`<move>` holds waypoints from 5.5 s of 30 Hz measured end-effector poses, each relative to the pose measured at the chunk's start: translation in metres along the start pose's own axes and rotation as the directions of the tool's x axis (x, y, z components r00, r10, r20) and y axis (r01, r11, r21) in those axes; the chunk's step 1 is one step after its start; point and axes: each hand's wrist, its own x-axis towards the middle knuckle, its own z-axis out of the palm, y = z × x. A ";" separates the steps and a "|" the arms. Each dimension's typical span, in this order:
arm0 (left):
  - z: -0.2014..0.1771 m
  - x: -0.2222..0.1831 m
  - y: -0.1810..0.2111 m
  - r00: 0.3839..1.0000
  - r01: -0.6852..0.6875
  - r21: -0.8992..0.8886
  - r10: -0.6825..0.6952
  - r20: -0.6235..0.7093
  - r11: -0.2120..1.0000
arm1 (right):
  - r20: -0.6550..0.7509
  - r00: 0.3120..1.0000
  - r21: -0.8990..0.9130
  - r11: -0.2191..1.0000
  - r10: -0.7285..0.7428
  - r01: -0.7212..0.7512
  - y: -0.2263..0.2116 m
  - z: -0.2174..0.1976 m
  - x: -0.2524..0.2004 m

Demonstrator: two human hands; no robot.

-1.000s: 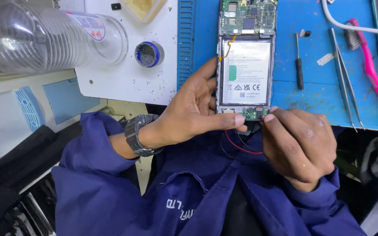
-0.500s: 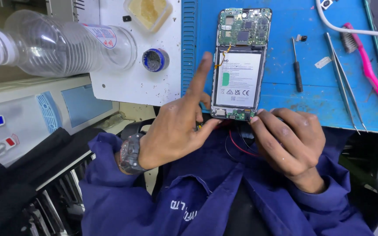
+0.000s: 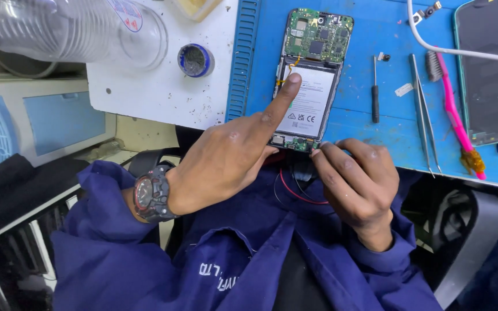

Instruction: Reassembling a smartphone by connecting internal ribbon cables and the motherboard to the chassis.

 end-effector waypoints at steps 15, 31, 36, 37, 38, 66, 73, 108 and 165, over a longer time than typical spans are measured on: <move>0.006 0.011 -0.001 0.809 -0.327 0.384 0.466 -0.358 0.863 | 0.039 0.930 -0.381 0.865 0.366 -0.325 0.047 -0.037 -0.048; 0.023 0.015 -0.003 0.853 -0.286 0.554 0.471 -0.226 0.782 | 0.001 0.792 0.543 0.665 0.611 -0.514 0.012 -0.043 -0.076; 0.021 0.017 -0.001 0.823 -0.269 0.557 0.488 -0.290 0.786 | -0.176 0.723 0.539 0.680 0.668 -0.497 0.000 -0.015 -0.059; 0.022 0.018 -0.002 0.823 -0.272 0.556 0.490 -0.289 0.785 | -0.177 0.722 0.538 0.680 0.669 -0.498 0.000 -0.013 -0.053; 0.022 0.019 -0.002 0.811 -0.274 0.546 0.495 -0.312 0.792 | -0.159 0.745 0.551 0.685 0.647 -0.477 -0.001 -0.012 -0.047; 0.016 0.011 -0.010 0.767 -0.255 0.545 0.510 -0.389 0.799 | -0.173 0.839 0.451 0.798 0.517 -0.399 -0.013 0.014 -0.031; 0.017 0.007 -0.014 0.758 -0.262 0.590 0.541 -0.364 0.764 | -0.135 0.875 0.461 0.811 0.466 -0.361 -0.013 0.013 -0.026; 0.027 -0.005 -0.022 0.777 -0.245 0.580 0.515 -0.362 0.777 | -0.088 0.784 0.500 0.708 0.615 -0.499 0.010 0.009 -0.021; 0.025 -0.005 -0.019 0.783 -0.224 0.584 0.501 -0.370 0.781 | -0.087 0.917 0.412 0.852 0.390 -0.324 -0.015 0.010 -0.030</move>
